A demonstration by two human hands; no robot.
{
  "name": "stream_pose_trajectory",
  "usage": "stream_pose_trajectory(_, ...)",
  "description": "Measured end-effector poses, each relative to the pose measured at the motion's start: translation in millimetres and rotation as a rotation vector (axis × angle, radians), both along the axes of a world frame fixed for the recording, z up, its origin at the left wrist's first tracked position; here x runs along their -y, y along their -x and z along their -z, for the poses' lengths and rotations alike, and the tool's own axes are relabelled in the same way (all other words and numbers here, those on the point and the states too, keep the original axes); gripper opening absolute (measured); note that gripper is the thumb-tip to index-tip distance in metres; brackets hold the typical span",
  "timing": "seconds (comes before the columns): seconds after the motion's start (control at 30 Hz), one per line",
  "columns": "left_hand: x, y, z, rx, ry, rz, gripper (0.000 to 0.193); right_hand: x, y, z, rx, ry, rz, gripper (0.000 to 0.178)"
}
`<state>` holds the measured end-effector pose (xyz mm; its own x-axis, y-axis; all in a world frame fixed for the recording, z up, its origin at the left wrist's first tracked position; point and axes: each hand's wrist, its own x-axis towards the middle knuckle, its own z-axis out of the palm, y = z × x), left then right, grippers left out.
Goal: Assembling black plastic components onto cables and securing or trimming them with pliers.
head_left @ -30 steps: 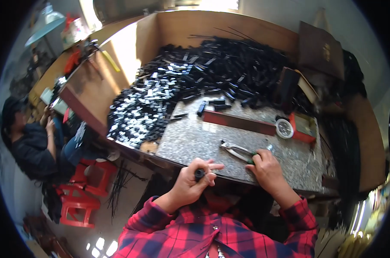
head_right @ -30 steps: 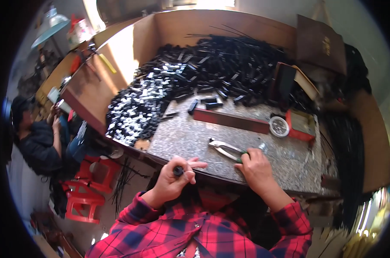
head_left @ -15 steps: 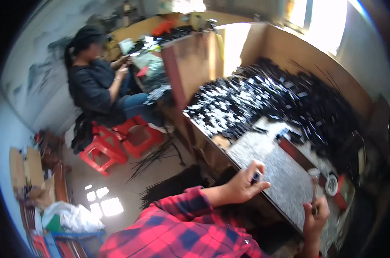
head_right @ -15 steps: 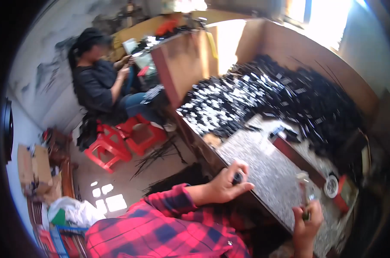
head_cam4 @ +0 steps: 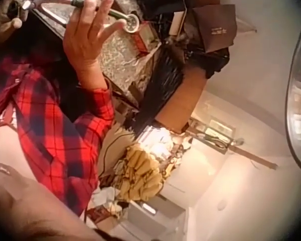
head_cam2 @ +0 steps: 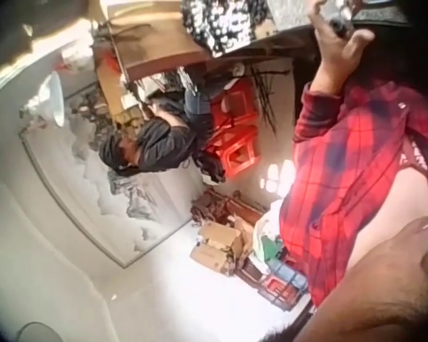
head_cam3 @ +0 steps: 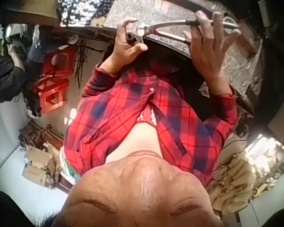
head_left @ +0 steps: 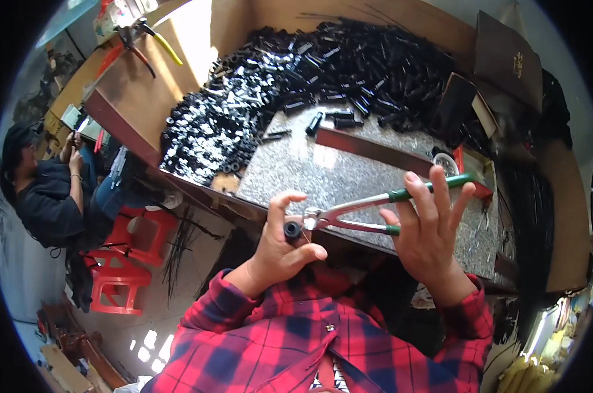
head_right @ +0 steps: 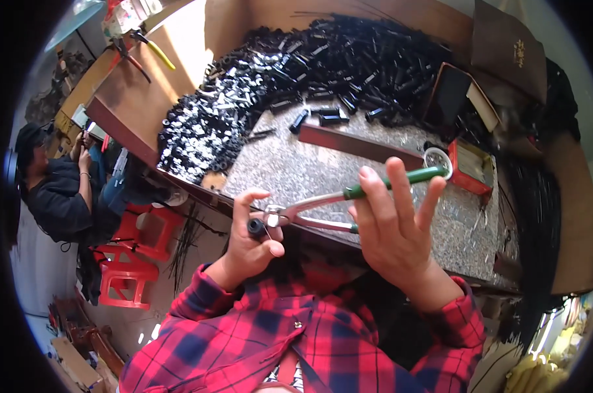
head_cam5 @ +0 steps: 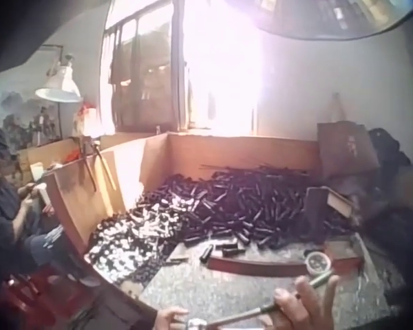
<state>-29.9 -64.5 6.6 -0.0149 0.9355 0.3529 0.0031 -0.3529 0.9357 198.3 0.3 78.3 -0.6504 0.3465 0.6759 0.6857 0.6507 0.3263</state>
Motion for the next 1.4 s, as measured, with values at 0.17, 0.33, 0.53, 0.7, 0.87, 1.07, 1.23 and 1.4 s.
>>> stream_pose_trajectory(0.17,10.6,-10.5,-20.9,-0.047,0.1,-0.24,0.053,11.1,2.4,-3.4,-0.012,0.123,-0.075,0.03)
stream_pose_trajectory(0.33,9.1,-16.2,-9.7,0.004,0.102,-0.254,0.049,19.7,-3.6,-2.1,-0.024,0.125,-0.081,0.031)
stream_pose_trajectory(0.53,13.6,0.1,-3.3,-0.086,0.055,-0.194,0.071,25.3,-13.5,-3.6,0.025,0.54,-0.232,0.034)
stream_pose_trajectory(0.7,12.8,7.2,-10.4,-0.099,0.0,0.018,0.071,37.4,-17.7,6.7,-0.131,2.194,-0.431,0.028)
stream_pose_trajectory(0.87,11.8,6.9,-11.3,-0.133,-0.044,0.023,0.068,41.1,-17.3,5.8,-0.045,2.075,-0.456,0.047)
stream_pose_trajectory(1.07,7.1,12.3,-18.0,-0.104,-0.055,-0.009,0.075,49.3,-20.8,15.9,-0.15,0.947,-0.386,0.039)
stream_pose_trajectory(1.23,3.9,15.3,-20.2,-0.202,-0.103,0.195,0.065,45.5,-38.0,37.6,-0.524,2.844,-0.328,0.026)
stream_pose_trajectory(1.4,2.2,6.3,-16.0,-0.251,-0.084,0.095,0.065,50.0,-24.8,12.5,0.035,1.627,-0.226,0.051)
